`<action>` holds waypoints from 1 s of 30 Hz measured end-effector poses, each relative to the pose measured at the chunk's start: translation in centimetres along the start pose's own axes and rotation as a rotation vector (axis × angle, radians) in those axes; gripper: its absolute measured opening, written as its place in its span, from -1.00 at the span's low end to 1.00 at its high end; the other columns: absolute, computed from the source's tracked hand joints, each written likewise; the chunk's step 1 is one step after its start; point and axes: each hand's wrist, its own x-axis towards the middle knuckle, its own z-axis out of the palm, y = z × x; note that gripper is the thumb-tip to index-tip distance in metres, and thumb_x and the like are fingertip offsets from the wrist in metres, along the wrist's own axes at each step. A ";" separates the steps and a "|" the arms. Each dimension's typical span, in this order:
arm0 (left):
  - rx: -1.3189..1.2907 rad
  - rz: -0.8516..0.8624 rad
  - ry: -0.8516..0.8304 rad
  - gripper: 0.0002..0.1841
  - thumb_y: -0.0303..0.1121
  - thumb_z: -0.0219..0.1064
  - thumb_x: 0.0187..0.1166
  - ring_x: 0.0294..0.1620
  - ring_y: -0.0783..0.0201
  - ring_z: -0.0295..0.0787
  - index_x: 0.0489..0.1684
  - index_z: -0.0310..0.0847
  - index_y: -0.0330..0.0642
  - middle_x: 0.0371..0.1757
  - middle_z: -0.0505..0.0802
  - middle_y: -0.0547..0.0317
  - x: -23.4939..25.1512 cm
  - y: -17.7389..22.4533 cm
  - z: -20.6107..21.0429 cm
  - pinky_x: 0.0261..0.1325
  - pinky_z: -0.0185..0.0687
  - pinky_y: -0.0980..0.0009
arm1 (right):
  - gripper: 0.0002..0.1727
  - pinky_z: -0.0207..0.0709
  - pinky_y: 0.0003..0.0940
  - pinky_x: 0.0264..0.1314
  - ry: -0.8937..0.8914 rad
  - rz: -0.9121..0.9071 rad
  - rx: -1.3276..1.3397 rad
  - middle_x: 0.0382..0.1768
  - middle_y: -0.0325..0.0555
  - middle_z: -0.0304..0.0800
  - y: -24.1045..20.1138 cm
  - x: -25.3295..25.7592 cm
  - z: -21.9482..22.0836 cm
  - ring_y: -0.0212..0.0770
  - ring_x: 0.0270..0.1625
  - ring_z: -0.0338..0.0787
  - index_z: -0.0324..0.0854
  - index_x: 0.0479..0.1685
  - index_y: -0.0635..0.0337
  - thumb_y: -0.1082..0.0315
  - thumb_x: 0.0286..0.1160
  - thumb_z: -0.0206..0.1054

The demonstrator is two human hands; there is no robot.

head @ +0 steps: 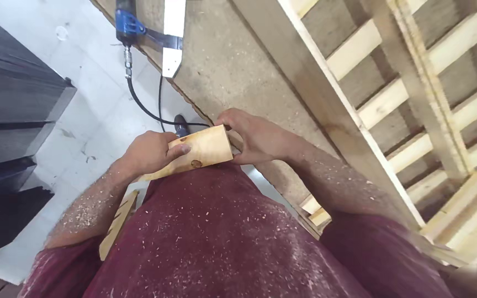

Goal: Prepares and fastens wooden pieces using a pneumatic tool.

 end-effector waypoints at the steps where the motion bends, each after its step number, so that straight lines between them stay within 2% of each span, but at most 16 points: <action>1: 0.000 -0.017 0.007 -0.09 0.62 -0.27 0.49 -0.37 0.03 0.81 -0.14 0.74 -0.03 -0.48 0.77 0.12 0.0 -0.6 -0.7 -0.32 0.67 -0.16 | -0.05 0.70 -0.07 0.35 0.028 0.018 0.003 0.37 0.08 0.65 -0.1 0.5 0.0 -0.05 0.33 0.75 0.46 0.51 0.25 0.04 0.00 0.74; 2: -0.005 -0.032 0.023 -0.09 0.60 -0.27 0.50 -0.38 0.02 0.80 -0.16 0.74 -0.05 -0.49 0.76 0.10 -0.1 -1.1 -1.2 -0.32 0.66 -0.16 | -0.04 0.68 -0.08 0.41 0.086 0.040 0.011 0.38 0.08 0.66 -0.2 0.6 0.4 -0.07 0.35 0.75 0.41 0.59 0.28 0.00 0.14 0.69; 3: -0.016 -0.043 0.039 -0.10 0.59 -0.27 0.52 -0.39 0.02 0.79 -0.17 0.72 -0.07 -0.51 0.75 0.10 -0.1 -1.5 -1.5 -0.34 0.65 -0.15 | -0.10 0.68 -0.09 0.41 0.175 0.054 0.019 0.34 0.09 0.72 -0.2 0.4 1.0 -0.08 0.32 0.78 0.43 0.58 0.31 -0.01 0.26 0.64; 6: -0.060 -0.063 0.053 -0.11 0.56 -0.27 0.55 -0.37 0.04 0.80 -0.12 0.73 -0.07 -0.48 0.77 0.10 0.0 -1.8 -2.3 -0.30 0.67 -0.15 | -0.58 0.76 -0.17 0.31 0.488 -0.048 -0.059 0.10 0.09 0.90 0.1 -0.3 3.3 -0.11 0.17 0.89 0.80 0.14 0.32 0.15 0.50 0.53; 8: -0.074 -0.061 0.042 -0.11 0.56 -0.28 0.56 -0.37 0.06 0.80 -0.09 0.73 -0.05 -0.47 0.77 0.11 0.2 -1.6 -2.3 -0.28 0.68 -0.14 | -0.71 0.76 -0.21 0.28 0.566 -0.089 -0.127 0.06 0.12 0.91 0.0 -0.6 4.1 -0.09 0.15 0.90 0.84 0.03 0.30 0.23 0.58 0.46; 15: -0.037 -0.025 0.057 -0.11 0.56 -0.32 0.55 -0.42 0.09 0.77 -0.19 0.69 -0.09 -0.52 0.73 0.14 1.1 0.4 -2.7 -0.34 0.67 -0.09 | -0.70 0.78 -0.22 0.20 0.641 -0.158 -0.343 0.00 0.15 0.94 0.4 -1.8 3.8 -0.06 0.07 0.94 0.82 0.03 0.33 0.23 0.65 0.41; 19: -0.007 -0.065 0.054 -0.08 0.56 -0.28 0.55 -0.27 -0.06 0.83 -0.03 0.73 -0.13 -0.39 0.81 -0.01 1.5 1.8 -2.7 -0.19 0.70 -0.24 | -0.67 0.79 -0.18 0.11 0.619 -0.169 -0.369 0.01 0.17 0.93 1.1 -3.0 3.2 -0.04 0.01 0.94 0.79 0.11 0.33 0.21 0.69 0.36; 21: -0.015 -0.110 0.084 -0.05 0.58 -0.27 0.53 -0.19 -0.11 0.85 0.04 0.75 -0.13 -0.31 0.84 -0.07 1.3 2.1 -2.9 -0.11 0.70 -0.28 | -0.66 0.79 -0.15 0.15 0.646 -0.165 -0.346 0.02 0.17 0.93 1.6 -2.6 3.1 -0.03 0.03 0.94 0.79 0.14 0.31 0.20 0.69 0.36; 25: -0.144 -0.165 0.155 -0.09 0.50 -0.26 0.60 -0.23 -0.07 0.84 0.04 0.74 -0.19 -0.32 0.83 -0.06 0.7 0.8 -2.1 -0.13 0.72 -0.21 | -0.75 0.81 -0.22 0.16 0.824 -0.205 -0.195 -0.03 0.10 0.95 2.3 0.3 4.2 -0.10 0.02 0.95 0.86 -0.06 0.26 0.23 0.59 0.47; 30: -0.405 -0.240 0.240 -0.17 0.38 -0.28 0.71 -0.30 0.12 0.82 -0.15 0.74 -0.18 -0.39 0.82 0.06 -1.1 -3.3 0.0 -0.16 0.75 -0.06 | -0.80 0.81 -0.23 0.16 0.721 -0.320 -0.029 -0.03 0.03 0.96 2.6 6.5 4.1 -0.15 0.02 0.94 0.88 -0.15 0.22 0.25 0.57 0.48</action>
